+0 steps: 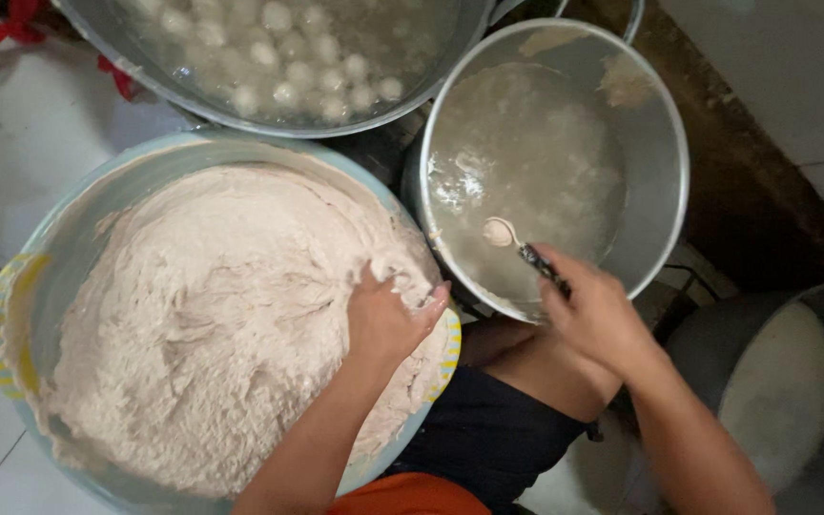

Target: The person sits on the floor and pinches portions of dough from a large basin, rolls each portion into a ball by hand, dips the ball in a water-filled basin using a scoop, and drops it into a pot of boiling water where many similar balls are already cooking.

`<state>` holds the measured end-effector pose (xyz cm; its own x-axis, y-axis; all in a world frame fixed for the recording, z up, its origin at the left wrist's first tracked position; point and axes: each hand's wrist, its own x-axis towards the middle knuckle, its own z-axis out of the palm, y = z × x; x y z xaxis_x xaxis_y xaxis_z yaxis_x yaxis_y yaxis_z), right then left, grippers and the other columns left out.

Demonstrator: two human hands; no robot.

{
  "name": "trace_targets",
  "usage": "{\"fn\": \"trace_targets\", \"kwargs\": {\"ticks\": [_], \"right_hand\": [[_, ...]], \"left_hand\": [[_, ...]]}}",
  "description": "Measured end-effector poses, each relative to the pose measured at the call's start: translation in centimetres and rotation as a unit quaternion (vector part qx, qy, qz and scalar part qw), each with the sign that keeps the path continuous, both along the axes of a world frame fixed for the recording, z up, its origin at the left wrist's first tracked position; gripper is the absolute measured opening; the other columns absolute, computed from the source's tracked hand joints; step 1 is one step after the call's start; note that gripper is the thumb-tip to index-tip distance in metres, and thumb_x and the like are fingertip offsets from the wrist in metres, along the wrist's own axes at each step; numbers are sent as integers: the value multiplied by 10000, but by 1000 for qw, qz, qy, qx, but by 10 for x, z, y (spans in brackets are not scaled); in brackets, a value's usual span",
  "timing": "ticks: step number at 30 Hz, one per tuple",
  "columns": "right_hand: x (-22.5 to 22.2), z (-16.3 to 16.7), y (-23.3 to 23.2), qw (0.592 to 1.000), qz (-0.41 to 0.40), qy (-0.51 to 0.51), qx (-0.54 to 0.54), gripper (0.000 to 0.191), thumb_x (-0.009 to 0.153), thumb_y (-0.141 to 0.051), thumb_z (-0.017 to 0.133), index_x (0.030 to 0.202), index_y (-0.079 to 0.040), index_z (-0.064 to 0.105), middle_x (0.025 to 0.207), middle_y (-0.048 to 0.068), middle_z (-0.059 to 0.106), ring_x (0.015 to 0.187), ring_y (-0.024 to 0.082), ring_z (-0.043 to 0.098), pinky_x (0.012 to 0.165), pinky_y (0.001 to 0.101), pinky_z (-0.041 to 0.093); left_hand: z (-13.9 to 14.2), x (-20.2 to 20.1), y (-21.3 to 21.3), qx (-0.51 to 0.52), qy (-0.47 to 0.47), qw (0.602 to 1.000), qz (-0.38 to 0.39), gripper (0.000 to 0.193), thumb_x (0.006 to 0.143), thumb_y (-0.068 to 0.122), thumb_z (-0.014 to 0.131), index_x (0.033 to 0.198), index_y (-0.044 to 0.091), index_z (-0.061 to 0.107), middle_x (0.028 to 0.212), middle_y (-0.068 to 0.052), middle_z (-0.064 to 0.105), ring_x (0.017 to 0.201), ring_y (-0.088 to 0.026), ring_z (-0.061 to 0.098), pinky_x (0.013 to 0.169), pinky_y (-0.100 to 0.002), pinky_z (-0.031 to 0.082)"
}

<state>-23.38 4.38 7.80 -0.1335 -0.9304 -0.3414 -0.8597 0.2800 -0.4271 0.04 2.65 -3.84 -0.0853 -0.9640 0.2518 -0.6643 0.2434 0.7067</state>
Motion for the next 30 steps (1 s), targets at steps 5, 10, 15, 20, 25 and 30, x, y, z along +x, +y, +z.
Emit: {"fn": "trace_targets", "kwargs": {"ticks": [5, 10, 15, 20, 25, 30], "right_hand": [[2, 6, -1, 999, -19, -33, -17, 418, 944, -216, 639, 1348, -110, 645, 1063, 170, 745, 839, 263, 727, 752, 372, 560], [33, 12, 22, 976, -45, -46, 209, 550, 942, -311, 682, 1485, -281, 594, 919, 75, 784, 775, 226, 701, 711, 365, 553], [55, 8, 34, 975, 57, -211, 30, 469, 939, -117, 634, 1401, -59, 571, 967, 51, 756, 823, 109, 734, 715, 286, 582], [51, -3, 29, 920, -13, -365, 139, 442, 971, -79, 596, 1412, -47, 590, 918, 31, 720, 708, 81, 596, 606, 243, 498], [37, -17, 17, 901, -75, -392, 168, 445, 986, -113, 583, 1429, -70, 598, 883, 19, 681, 579, 43, 518, 499, 204, 443], [13, -39, -19, 892, -191, -383, 145, 485, 952, -112, 558, 1436, -116, 571, 907, 6, 680, 560, 71, 514, 460, 239, 395]], "left_hand": [[-11, -1, 3, 9, 145, 989, -29, 190, 849, 190, 795, 815, 36, 688, 823, -166, 711, 775, -401, 688, 711, -469, 581], [-21, -5, 10, 13, 150, 987, -50, 270, 790, 220, 843, 825, 31, 653, 718, -139, 676, 613, -349, 680, 571, -425, 560], [-16, -3, 10, 78, 170, 980, -66, 213, 732, 184, 812, 855, 52, 700, 737, -135, 696, 657, -340, 706, 613, -410, 582], [9, -4, 0, 268, 41, 963, -16, 308, 674, 263, 842, 851, 37, 731, 792, -201, 721, 771, -409, 713, 705, -476, 571], [15, 24, -20, 279, -172, 944, -24, 770, 679, 623, 789, 1160, 25, 722, 1210, -381, 596, 1067, -550, 607, 868, -570, 518], [4, 37, -11, 264, -172, 949, -1, 893, 777, 753, 673, 1222, -21, 681, 1230, -390, 607, 1107, -533, 606, 902, -518, 526]]}}
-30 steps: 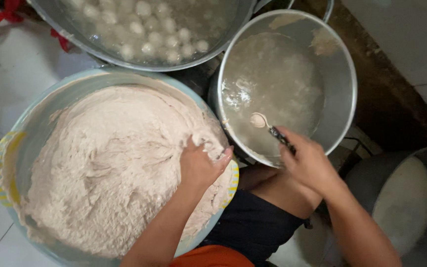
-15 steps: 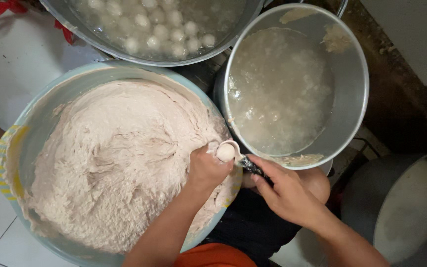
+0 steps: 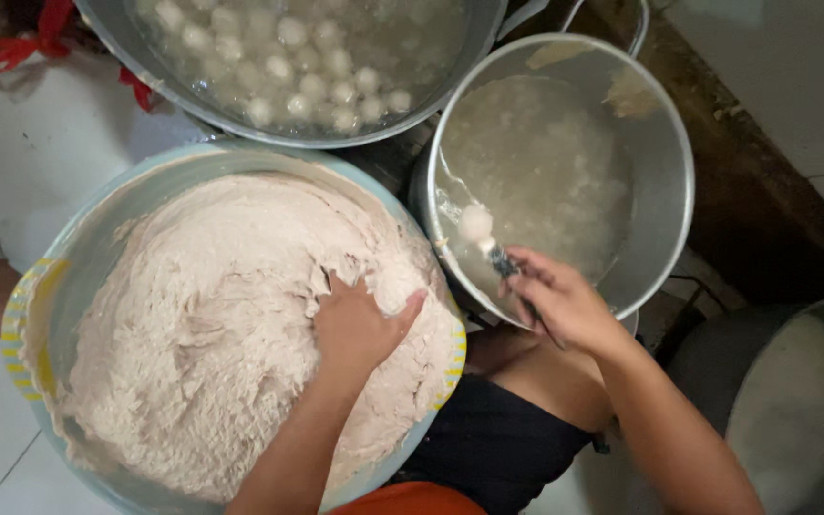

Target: The person sits on the floor and pinches portions of dough from a large basin, rolls each portion into a ball by hand, dips the ball in a water-filled basin using a scoop, and drops it into a pot of boiling water where many similar balls are already cooking.

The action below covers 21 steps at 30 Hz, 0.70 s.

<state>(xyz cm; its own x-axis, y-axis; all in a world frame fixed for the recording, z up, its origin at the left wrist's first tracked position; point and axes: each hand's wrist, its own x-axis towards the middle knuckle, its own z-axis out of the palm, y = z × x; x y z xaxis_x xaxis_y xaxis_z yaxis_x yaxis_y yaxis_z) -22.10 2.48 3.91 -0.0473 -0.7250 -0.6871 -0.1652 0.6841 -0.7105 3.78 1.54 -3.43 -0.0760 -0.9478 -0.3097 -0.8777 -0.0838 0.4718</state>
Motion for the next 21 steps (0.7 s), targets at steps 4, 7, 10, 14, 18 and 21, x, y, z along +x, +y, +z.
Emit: {"fn": "trace_targets", "kwargs": {"ticks": [4, 7, 10, 14, 18, 21], "right_hand": [[-16, -23, -22, 962, 95, 253, -39, 510, 927, -123, 611, 1436, -149, 602, 841, 180, 707, 672, 230, 657, 626, 355, 534], [-23, -38, -33, 892, 161, 360, -221, 472, 891, -101, 642, 1359, -59, 590, 1048, 211, 736, 888, 366, 713, 778, 435, 553], [-27, -41, -39, 880, 167, 377, -237, 434, 869, -100, 659, 1295, -44, 601, 1084, 238, 722, 966, 419, 708, 828, 455, 554], [-24, -24, -41, 877, 157, 386, -237, 418, 894, -113, 648, 1305, -51, 610, 1067, 225, 727, 894, 387, 708, 784, 435, 550], [-12, 13, -20, 932, 93, 320, -139, 382, 952, -132, 596, 1328, -65, 598, 953, 143, 734, 751, 276, 692, 684, 389, 546], [3, 33, 0, 970, 114, 213, -41, 369, 962, -125, 567, 1324, -88, 626, 892, 90, 730, 702, 222, 646, 631, 376, 536]], "left_hand": [[-4, 0, -2, -44, 131, 990, 19, 761, 743, 641, 755, 1148, -1, 707, 1054, -311, 710, 1035, -491, 663, 891, -506, 541], [4, -6, -1, -85, 205, 974, 39, 668, 733, 545, 811, 1069, -24, 715, 957, -289, 722, 903, -477, 686, 811, -511, 540], [15, -16, 0, -118, 222, 968, 27, 488, 798, 477, 808, 921, 8, 752, 871, -247, 737, 840, -454, 692, 782, -503, 545], [18, -26, -1, -181, 311, 933, 31, 231, 869, 292, 751, 823, 67, 775, 830, -169, 765, 815, -389, 708, 777, -469, 559], [6, -35, -2, -238, 298, 923, 47, 162, 867, 204, 777, 828, 56, 724, 812, -179, 725, 771, -391, 691, 724, -455, 568], [-4, -39, 1, -220, 327, 918, 46, 188, 863, 207, 795, 812, 58, 693, 742, -152, 711, 709, -377, 696, 666, -447, 569]]}}
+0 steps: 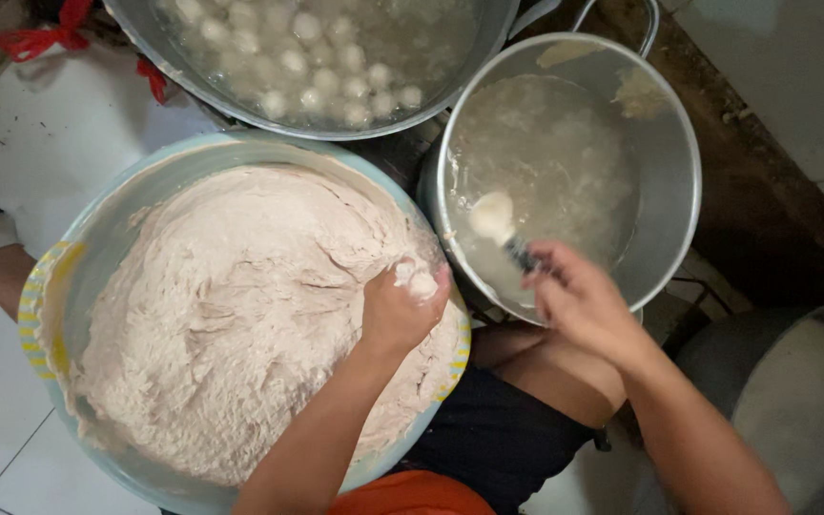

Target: The person sits on the floor and pinches portions of dough from a large basin, rolls each portion into a ball by hand, dips the ball in a water-filled basin using a scoop, and drops it into a pot of boiling water where many similar balls are already cooking.

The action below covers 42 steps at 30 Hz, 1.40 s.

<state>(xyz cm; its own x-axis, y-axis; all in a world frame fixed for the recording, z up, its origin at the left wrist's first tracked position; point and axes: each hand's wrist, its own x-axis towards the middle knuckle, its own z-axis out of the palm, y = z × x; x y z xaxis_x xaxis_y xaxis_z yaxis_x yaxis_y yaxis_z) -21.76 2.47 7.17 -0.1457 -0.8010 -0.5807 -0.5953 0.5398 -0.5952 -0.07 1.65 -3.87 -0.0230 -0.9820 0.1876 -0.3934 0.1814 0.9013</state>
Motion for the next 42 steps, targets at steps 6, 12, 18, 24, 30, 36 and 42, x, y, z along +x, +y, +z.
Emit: {"fn": "trace_targets", "kwargs": {"ticks": [6, 12, 18, 24, 30, 36, 42], "right_hand": [[36, 11, 33, 981, 140, -28, -128, 395, 965, -109, 591, 1354, -43, 611, 1022, 65, 743, 908, 157, 713, 783, 312, 563], [35, 7, 26, 991, 85, -103, 27, 421, 975, -122, 578, 1392, -80, 620, 984, 84, 711, 776, 186, 604, 693, 358, 506], [5, -6, 10, 996, 71, -41, -37, 501, 976, -136, 570, 1477, -134, 579, 960, 87, 749, 779, 184, 650, 704, 353, 534], [-10, -3, -12, 977, 102, 156, -107, 492, 930, -185, 623, 1422, -167, 611, 1056, 140, 723, 828, 211, 698, 769, 365, 544], [8, 11, 6, 995, 82, 44, -37, 416, 957, -218, 619, 1366, -150, 649, 988, 135, 763, 883, 272, 728, 811, 350, 568], [33, 10, 35, 968, 191, -28, -158, 437, 968, -151, 607, 1391, -40, 596, 1159, 121, 733, 976, 183, 722, 822, 328, 561], [22, -6, 23, 975, 26, -202, 91, 450, 979, -125, 567, 1428, -94, 587, 886, 32, 709, 590, 105, 530, 521, 268, 452]], "left_hand": [[-12, -2, 4, -37, -3, 999, -23, 132, 782, 176, 789, 831, 75, 719, 787, -164, 715, 671, -359, 697, 622, -437, 572], [-4, -5, -4, 123, -93, 988, -31, 174, 699, 195, 792, 834, 94, 748, 840, -158, 741, 796, -378, 717, 747, -472, 573], [7, 2, -7, 74, -241, 966, 53, 497, 620, 458, 918, 930, 85, 811, 1058, -312, 698, 944, -468, 658, 805, -515, 529], [-2, -2, -2, 6, -55, 998, 8, 197, 807, 255, 796, 845, 65, 759, 892, -159, 750, 883, -424, 678, 891, -502, 554], [-14, -7, 4, -7, 15, 1000, 18, 181, 822, 164, 806, 793, 45, 672, 771, -121, 714, 696, -366, 705, 651, -423, 579], [-13, -10, 7, 81, 37, 996, 2, 174, 765, 152, 811, 838, 68, 677, 740, -139, 699, 706, -358, 721, 627, -422, 581], [5, -5, -3, 159, -103, 982, -11, 347, 607, 192, 845, 926, 89, 758, 866, -200, 734, 859, -412, 696, 772, -524, 535]]}}
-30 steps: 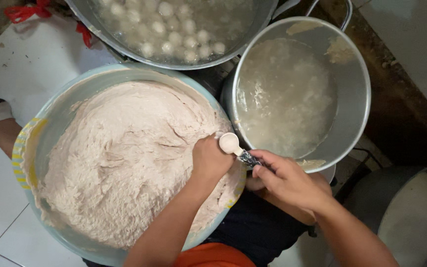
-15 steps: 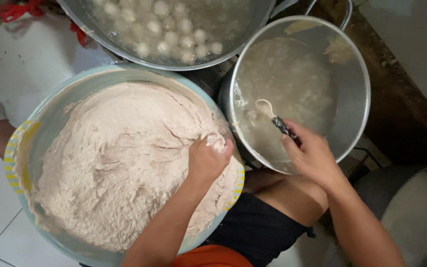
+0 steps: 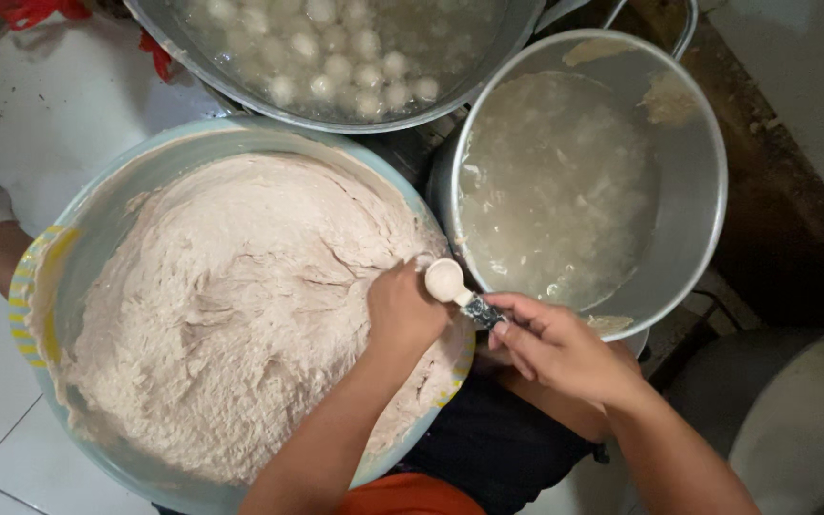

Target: The person sits on the floor and pinches portions of dough from a large basin, rolls each portion into a ball by hand, dips the ball in a water-filled basin using a scoop, and drops it into a pot of boiling water where many similar balls are already cooking.

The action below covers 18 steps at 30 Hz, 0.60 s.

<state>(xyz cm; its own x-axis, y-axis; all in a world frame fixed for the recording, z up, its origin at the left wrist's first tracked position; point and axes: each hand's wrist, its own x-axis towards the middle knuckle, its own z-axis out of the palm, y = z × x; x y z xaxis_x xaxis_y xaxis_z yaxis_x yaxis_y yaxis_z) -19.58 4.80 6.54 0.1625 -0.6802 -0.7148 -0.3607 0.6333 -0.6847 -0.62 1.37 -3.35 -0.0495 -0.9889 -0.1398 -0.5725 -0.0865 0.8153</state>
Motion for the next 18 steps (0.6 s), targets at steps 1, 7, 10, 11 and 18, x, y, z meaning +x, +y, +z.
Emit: {"fn": "trace_targets", "kwargs": {"ticks": [1, 7, 10, 11, 18], "right_hand": [[-5, -2, -3, 999, -19, -23, 20, 444, 987, -120, 550, 1428, -91, 587, 880, 20, 708, 556, 96, 502, 494, 257, 424], [-27, -8, -22, 965, 4, 210, -158, 468, 934, -134, 581, 1400, -140, 625, 869, 33, 749, 640, 110, 609, 577, 295, 512], [-32, -11, -34, 905, 60, 317, -277, 449, 925, -163, 656, 1373, -130, 659, 885, 127, 714, 715, 120, 650, 664, 311, 526], [-35, -10, -36, 903, 59, 323, -277, 445, 920, -166, 659, 1364, -128, 661, 898, 130, 721, 710, 132, 656, 666, 320, 530], [-27, 5, -16, 964, -8, 233, -124, 427, 952, -190, 642, 1375, -131, 651, 830, 165, 730, 685, 230, 668, 641, 388, 554]], "left_hand": [[2, 3, -2, -20, -35, 999, -4, 412, 547, 219, 863, 920, 75, 763, 891, -218, 728, 901, -424, 682, 802, -549, 515], [5, 4, 3, -61, -29, 998, 9, 357, 714, 390, 853, 866, 77, 771, 1023, -227, 714, 981, -431, 648, 824, -525, 519], [-3, 1, 5, -123, 31, 992, 0, 230, 800, 308, 792, 872, 92, 763, 940, -160, 756, 933, -400, 672, 878, -514, 540], [-6, 1, 6, -147, 47, 988, -6, 170, 834, 266, 767, 886, 105, 765, 901, -129, 774, 916, -390, 680, 905, -515, 546], [-17, -7, 13, -127, 143, 980, 63, 191, 832, 160, 812, 823, 53, 654, 750, -149, 710, 673, -377, 697, 624, -448, 570]]}}
